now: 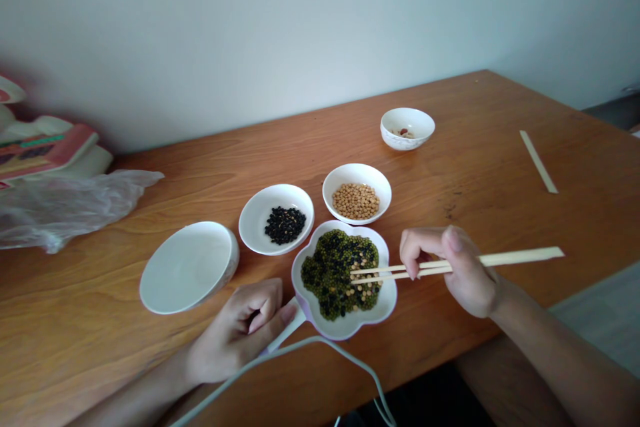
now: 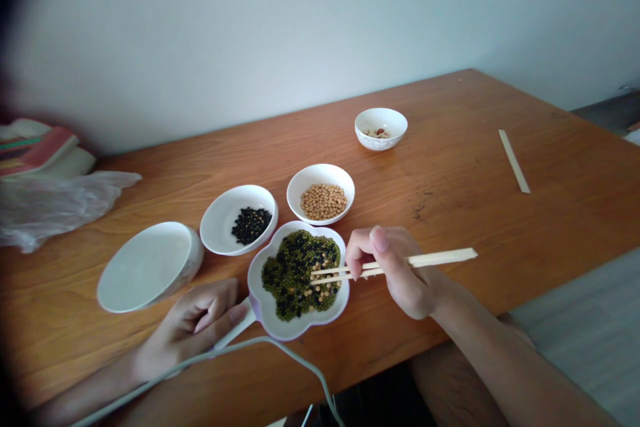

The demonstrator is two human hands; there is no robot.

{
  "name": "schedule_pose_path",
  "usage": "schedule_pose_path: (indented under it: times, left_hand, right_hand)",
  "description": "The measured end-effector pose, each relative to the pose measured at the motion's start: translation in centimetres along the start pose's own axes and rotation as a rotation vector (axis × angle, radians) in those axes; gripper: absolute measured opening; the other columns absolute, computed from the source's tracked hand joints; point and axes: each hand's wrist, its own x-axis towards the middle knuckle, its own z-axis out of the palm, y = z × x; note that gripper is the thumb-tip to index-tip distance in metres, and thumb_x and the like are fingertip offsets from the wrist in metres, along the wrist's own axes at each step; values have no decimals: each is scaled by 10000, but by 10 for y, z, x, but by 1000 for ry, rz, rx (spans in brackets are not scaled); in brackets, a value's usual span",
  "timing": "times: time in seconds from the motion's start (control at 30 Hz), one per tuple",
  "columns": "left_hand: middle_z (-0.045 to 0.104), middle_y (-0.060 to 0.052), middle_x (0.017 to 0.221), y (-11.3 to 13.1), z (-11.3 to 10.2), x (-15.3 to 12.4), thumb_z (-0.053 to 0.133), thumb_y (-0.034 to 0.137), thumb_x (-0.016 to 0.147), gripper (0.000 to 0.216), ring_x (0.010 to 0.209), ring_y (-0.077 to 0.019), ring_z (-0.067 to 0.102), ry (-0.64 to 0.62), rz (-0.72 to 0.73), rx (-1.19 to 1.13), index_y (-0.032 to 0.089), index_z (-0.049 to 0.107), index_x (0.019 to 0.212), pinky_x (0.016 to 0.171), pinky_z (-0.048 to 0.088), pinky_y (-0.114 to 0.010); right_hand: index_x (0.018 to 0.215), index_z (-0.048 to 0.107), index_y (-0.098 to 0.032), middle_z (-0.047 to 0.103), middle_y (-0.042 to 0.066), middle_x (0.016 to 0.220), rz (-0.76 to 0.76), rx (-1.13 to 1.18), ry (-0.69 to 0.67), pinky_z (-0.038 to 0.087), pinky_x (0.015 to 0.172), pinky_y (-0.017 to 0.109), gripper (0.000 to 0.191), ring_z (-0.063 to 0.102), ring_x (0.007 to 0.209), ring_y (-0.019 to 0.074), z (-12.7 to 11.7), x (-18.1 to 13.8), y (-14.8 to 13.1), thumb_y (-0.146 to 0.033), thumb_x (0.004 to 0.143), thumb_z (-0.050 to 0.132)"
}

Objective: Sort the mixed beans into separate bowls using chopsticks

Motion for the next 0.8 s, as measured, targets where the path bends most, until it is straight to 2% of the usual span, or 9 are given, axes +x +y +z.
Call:
schedule_pose_path:
  times: [0.33,0.53,0.6,0.8]
  left_hand:
    - [409,34,688,0,-1,0,531,138,1034,420,603,-95,357,-3,8,11,203,294,693,554,352,-208]
    - [408,33,685,1,-1,-1,528,133,1033,422,603,-96,355,-2,10,2,205,288,694,550,347,-211]
    - [412,32,686,1,0,0,525,133,1035,417,602,-96,359,-6,11,10,205,297,692,548,347,-213]
    - [404,36,682,2,0,1,521,147,1041,423,601,-99,351,-6,10,7,207,291,691,548,346,-219]
  right_hand:
    - [704,636,-241,611,41,690,19,5,58,400,660,377,721,556,650,204,0,-2,3,-600,1067,129]
    - [676,639,-230,582,39,650,-1,81,154,378,650,375,737,532,636,199,-1,-3,4,-581,1076,129]
    - [666,654,-234,576,42,634,-16,114,218,370,632,372,741,517,621,200,-1,-1,0,-599,1071,152]
    - [669,708,-257,561,64,602,-149,185,560,370,609,392,752,514,615,225,1,11,-6,-605,1065,171]
